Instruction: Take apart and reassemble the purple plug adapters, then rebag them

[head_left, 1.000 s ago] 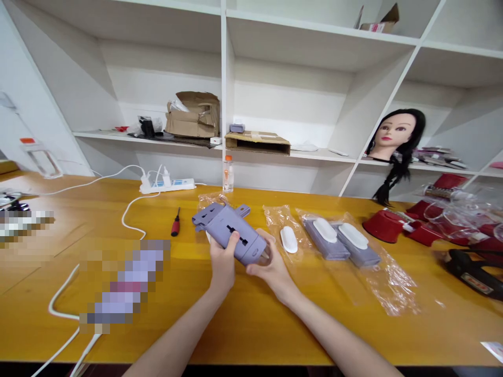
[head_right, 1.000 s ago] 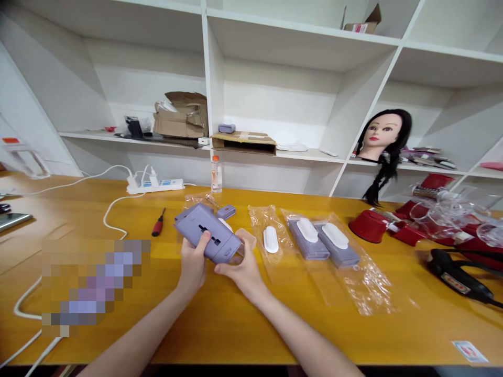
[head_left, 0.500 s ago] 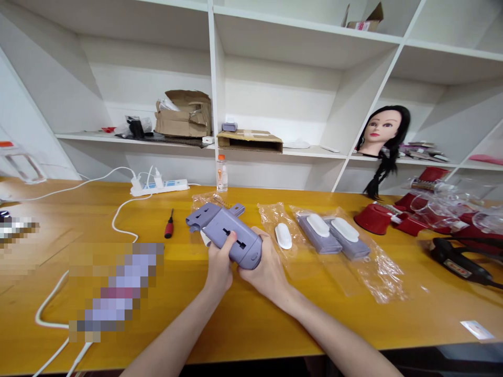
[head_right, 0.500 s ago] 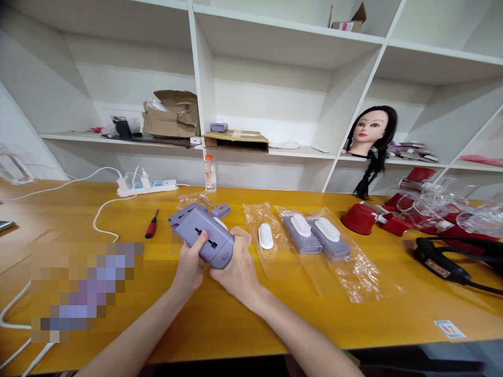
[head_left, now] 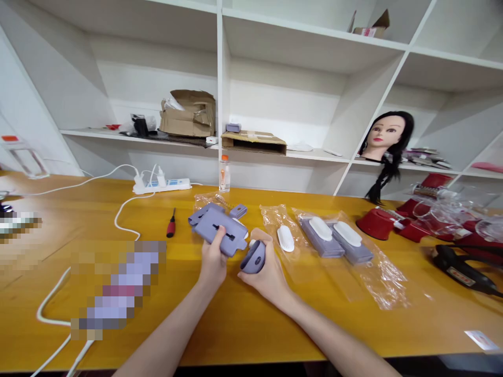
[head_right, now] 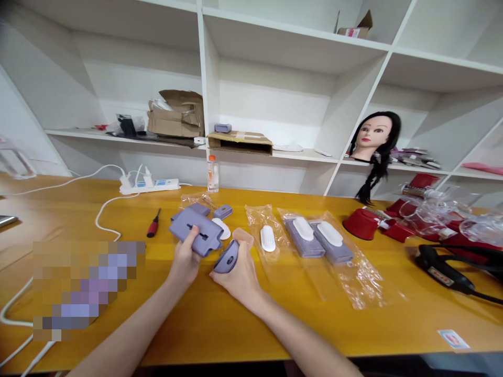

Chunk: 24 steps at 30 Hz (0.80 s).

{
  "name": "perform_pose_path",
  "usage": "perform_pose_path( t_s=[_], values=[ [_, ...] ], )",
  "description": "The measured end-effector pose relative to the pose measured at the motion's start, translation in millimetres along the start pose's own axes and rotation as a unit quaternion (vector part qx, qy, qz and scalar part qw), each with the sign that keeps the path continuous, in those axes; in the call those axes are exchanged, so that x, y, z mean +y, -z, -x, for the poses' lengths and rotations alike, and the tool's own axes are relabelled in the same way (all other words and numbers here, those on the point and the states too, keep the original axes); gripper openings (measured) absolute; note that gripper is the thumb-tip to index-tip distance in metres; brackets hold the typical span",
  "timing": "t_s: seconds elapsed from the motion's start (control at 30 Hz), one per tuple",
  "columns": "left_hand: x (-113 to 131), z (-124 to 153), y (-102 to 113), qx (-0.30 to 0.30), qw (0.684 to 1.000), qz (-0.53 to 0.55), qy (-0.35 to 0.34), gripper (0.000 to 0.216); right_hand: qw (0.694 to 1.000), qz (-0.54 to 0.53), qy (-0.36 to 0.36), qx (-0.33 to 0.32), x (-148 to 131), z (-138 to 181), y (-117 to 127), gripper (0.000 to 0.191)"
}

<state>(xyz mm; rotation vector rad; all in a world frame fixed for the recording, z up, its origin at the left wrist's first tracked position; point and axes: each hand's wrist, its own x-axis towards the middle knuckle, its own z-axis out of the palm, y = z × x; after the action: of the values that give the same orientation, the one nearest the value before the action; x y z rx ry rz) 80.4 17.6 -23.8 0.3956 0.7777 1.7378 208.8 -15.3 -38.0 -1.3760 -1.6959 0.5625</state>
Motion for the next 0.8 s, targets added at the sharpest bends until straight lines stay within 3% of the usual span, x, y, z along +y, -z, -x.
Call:
perform_pose_path(
  t_s=[0.3, 0.5, 0.63, 0.8],
  values=[
    [-13.9, 12.7, 2.6, -0.045, 0.996, -0.058, 0.044, 0.047, 0.995, -0.081, 0.061, 0.027, 7.1, 1.5, -3.5, 0.091],
    [-17.1, 15.8, 3.8, -0.139, 0.98, -0.057, 0.134, 0.048, 0.991, -0.116, 0.064, 0.017, 11.0, -1.6, 1.8, 0.092],
    [-15.9, 14.6, 3.3, -0.121, 0.983, -0.051, 0.129, 0.041, 0.988, -0.133, 0.072, -0.007, 9.9, -2.7, 6.5, 0.087],
    [-16.1, 14.3, 1.7, -0.048, 0.992, -0.087, 0.081, 0.04, 0.994, -0.085, 0.068, 0.031, 10.7, -4.3, 6.7, 0.084]
  ],
)
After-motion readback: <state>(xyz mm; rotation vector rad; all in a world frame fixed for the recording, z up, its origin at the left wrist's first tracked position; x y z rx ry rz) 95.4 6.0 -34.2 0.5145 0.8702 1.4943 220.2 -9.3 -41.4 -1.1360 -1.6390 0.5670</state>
